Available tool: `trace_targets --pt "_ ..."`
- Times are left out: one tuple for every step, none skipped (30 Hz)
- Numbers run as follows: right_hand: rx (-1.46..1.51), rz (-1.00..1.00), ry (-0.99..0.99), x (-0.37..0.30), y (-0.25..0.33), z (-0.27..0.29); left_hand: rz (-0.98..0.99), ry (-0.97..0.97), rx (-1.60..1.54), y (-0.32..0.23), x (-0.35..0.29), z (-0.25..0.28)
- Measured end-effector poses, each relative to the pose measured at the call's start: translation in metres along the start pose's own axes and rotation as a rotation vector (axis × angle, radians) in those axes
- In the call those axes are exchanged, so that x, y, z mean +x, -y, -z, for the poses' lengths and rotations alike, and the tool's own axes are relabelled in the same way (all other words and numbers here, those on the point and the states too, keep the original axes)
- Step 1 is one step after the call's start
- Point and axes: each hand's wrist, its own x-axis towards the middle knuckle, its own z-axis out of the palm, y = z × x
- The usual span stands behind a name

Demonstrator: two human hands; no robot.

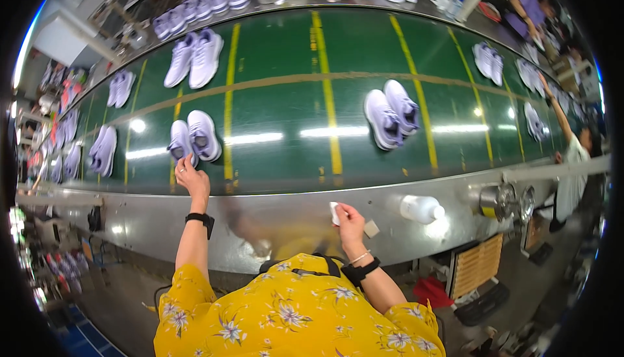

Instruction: Cleaning and wiping down white and lavender sneakers along a conveyor belt assembly line in a factory.

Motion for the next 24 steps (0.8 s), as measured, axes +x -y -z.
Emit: trace_targets --pt "0.010 0.005 -0.031 -0.001 0.002 0.001 -0.102 0.026 -0.092 -0.016 -0.003 0.000" --pt "0.023 0.016 -0.006 -0.003 0.004 0.003 -0.203 0.051 -0.184 -0.034 -0.006 -0.002" --pt "0.036 0.027 0.025 -0.004 0.005 0.006 -0.299 0.144 -0.251 -0.058 -0.008 -0.001" --pt "0.045 0.032 0.003 -0.006 0.005 0.011 -0.392 0.235 -0.313 -0.087 -0.013 0.000" --pt "0.056 0.051 0.015 -0.007 0.006 0.016 -0.491 0.303 -0.341 -0.119 -0.017 -0.001" --pt "0.068 0.072 0.038 -0.008 0.007 0.018 -0.528 0.380 -0.399 -0.147 -0.024 -0.004" --pt "0.080 0.096 0.026 -0.010 0.007 0.026 -0.585 0.445 -0.435 -0.189 -0.033 -0.001" --pt "0.089 0.104 0.004 -0.013 0.006 0.034 -0.649 0.503 -0.484 -0.230 -0.043 0.006" --pt "0.075 0.075 -0.015 -0.016 0.004 0.041 -0.686 0.590 -0.529 -0.264 -0.052 0.008" --pt "0.063 0.044 -0.030 -0.018 0.003 0.047 -0.719 0.607 -0.595 -0.293 -0.063 0.007" --pt "0.042 0.025 -0.053 -0.023 0.006 0.050 -0.754 0.626 -0.625 -0.322 -0.072 0.008" --pt "0.050 0.033 -0.069 -0.025 0.002 0.060 -0.776 0.606 -0.665 -0.351 -0.081 0.007" --pt "0.041 0.045 -0.057 -0.027 -0.004 0.069 -0.777 0.625 -0.679 -0.380 -0.090 0.009" --pt "0.033 0.065 -0.057 -0.030 -0.007 0.080 -0.789 0.643 -0.703 -0.414 -0.098 0.013" --pt "0.015 0.053 -0.072 -0.034 -0.006 0.088 -0.793 0.646 -0.705 -0.436 -0.104 0.007" --pt "0.016 0.050 -0.072 -0.037 -0.006 0.096 -0.806 0.611 -0.726 -0.454 -0.110 0.000" --pt "0.008 0.061 -0.084 -0.039 -0.007 0.104 -0.816 0.576 -0.747 -0.468 -0.112 -0.009" --pt "-0.002 0.069 -0.109 -0.042 -0.008 0.114 -0.817 0.587 -0.753 -0.485 -0.114 -0.016" --pt "-0.005 0.063 -0.111 -0.044 -0.008 0.124 -0.744 0.623 -0.663 -0.500 -0.113 -0.023" --pt "-0.022 0.063 -0.120 -0.045 -0.008 0.132 -0.670 0.654 -0.572 -0.514 -0.112 -0.028" --pt "-0.038 0.061 -0.133 -0.046 -0.008 0.141 -0.643 0.635 -0.580 -0.522 -0.113 -0.036" --pt "-0.039 0.059 -0.138 -0.047 -0.008 0.149 -0.657 0.603 -0.505 -0.532 -0.116 -0.042" --pt "-0.038 0.059 -0.157 -0.047 -0.007 0.157 -0.678 0.626 -0.447 -0.541 -0.119 -0.046" --pt "-0.031 0.058 -0.194 -0.047 -0.007 0.166 -0.712 0.656 -0.397 -0.553 -0.126 -0.048"
